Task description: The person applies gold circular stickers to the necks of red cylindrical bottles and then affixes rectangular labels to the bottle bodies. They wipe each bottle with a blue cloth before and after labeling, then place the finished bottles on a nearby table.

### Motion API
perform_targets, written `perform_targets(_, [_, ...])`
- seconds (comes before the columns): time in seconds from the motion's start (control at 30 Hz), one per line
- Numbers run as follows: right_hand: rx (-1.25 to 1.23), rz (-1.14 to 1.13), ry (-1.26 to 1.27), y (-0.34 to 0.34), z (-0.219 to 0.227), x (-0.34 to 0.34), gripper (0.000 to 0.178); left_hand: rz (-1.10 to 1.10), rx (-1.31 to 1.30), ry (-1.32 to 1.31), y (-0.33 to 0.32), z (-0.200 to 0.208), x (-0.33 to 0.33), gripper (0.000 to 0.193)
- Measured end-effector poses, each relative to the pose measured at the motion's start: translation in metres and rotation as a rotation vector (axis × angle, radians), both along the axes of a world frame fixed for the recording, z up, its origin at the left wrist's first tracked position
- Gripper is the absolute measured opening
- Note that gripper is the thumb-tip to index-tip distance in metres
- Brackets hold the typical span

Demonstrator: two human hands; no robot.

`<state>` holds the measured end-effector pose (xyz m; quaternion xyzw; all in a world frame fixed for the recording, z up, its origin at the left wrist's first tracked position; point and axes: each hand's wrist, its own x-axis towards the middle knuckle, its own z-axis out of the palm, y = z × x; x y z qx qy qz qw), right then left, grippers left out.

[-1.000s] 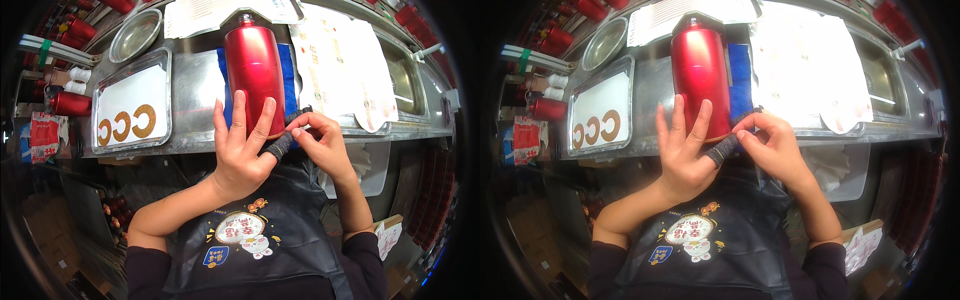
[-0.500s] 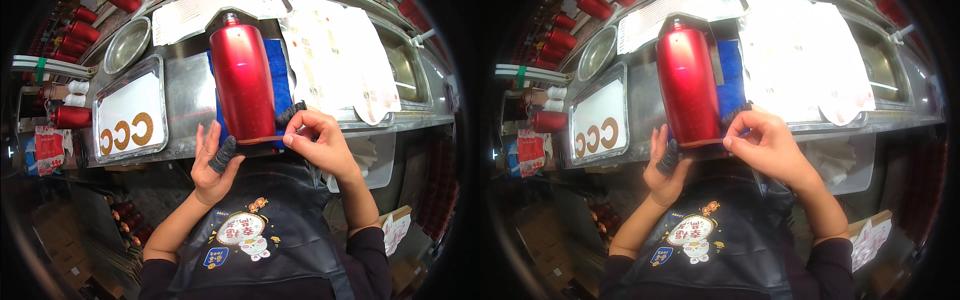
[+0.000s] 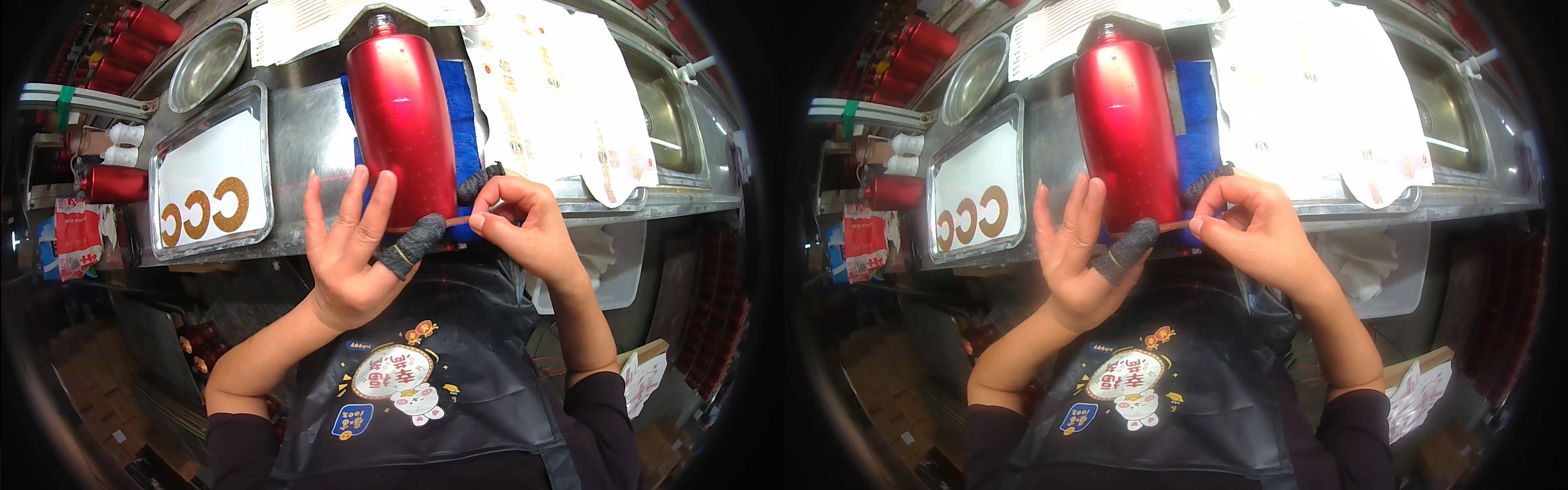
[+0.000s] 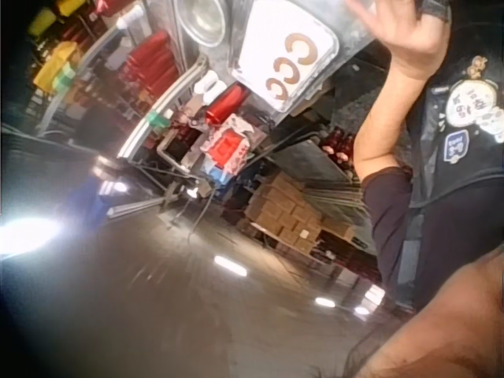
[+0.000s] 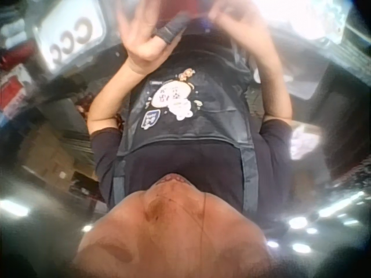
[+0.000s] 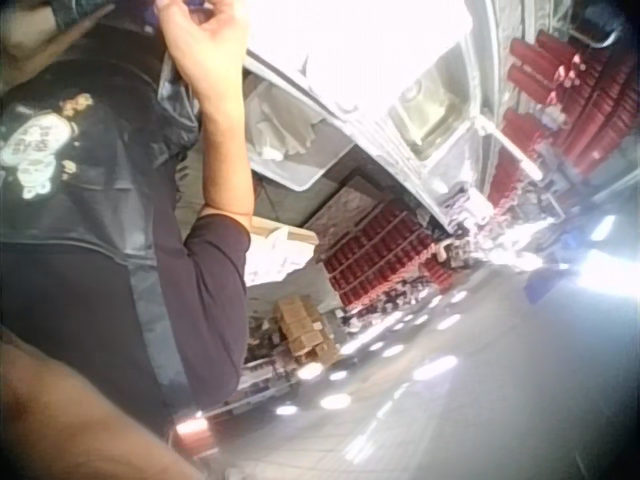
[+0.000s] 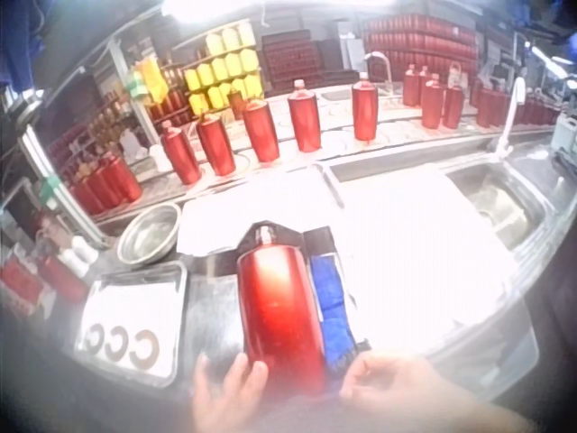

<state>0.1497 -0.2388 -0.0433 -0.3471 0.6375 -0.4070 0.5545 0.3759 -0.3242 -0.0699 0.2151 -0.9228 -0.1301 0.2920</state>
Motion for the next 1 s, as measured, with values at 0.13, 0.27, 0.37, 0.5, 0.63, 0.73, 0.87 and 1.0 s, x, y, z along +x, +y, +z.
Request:
perform_targets(0.13, [-0.023,-0.003,0.042,-0.001,-0.002,0.004,0.008,-0.004,-0.061,-0.029,0.003,0.007,-0.015,0.037])
perform_targets(0.27, [-0.023,0.017,0.118,-0.002,0.002,0.008,0.009,0.075,-0.007,0.048,0.000,0.000,-0.026,0.033])
perform_targets(0.37, [-0.013,0.033,0.153,-0.003,0.006,0.007,0.010,0.105,0.204,0.249,-0.001,-0.012,-0.021,0.058])
perform_targets(0.5, [-0.011,0.042,0.073,-0.003,0.010,0.005,0.010,0.128,0.363,0.253,0.009,-0.022,0.008,0.056])
perform_targets(0.63, [-0.021,0.020,0.005,-0.003,0.009,0.004,0.009,0.081,0.321,0.155,0.018,-0.032,0.027,0.050])
perform_targets(0.73, [-0.021,-0.011,-0.052,-0.002,0.005,0.003,0.008,0.076,0.316,0.140,0.020,-0.036,0.026,0.046])
perform_targets(0.87, [-0.019,-0.033,-0.082,-0.001,0.001,0.000,0.008,0.064,0.267,0.113,0.017,-0.029,0.019,0.040])
perform_targets(1.0, [-0.028,-0.020,-0.057,0.000,-0.001,-0.001,0.008,0.036,0.142,0.068,0.009,-0.014,0.012,0.039])
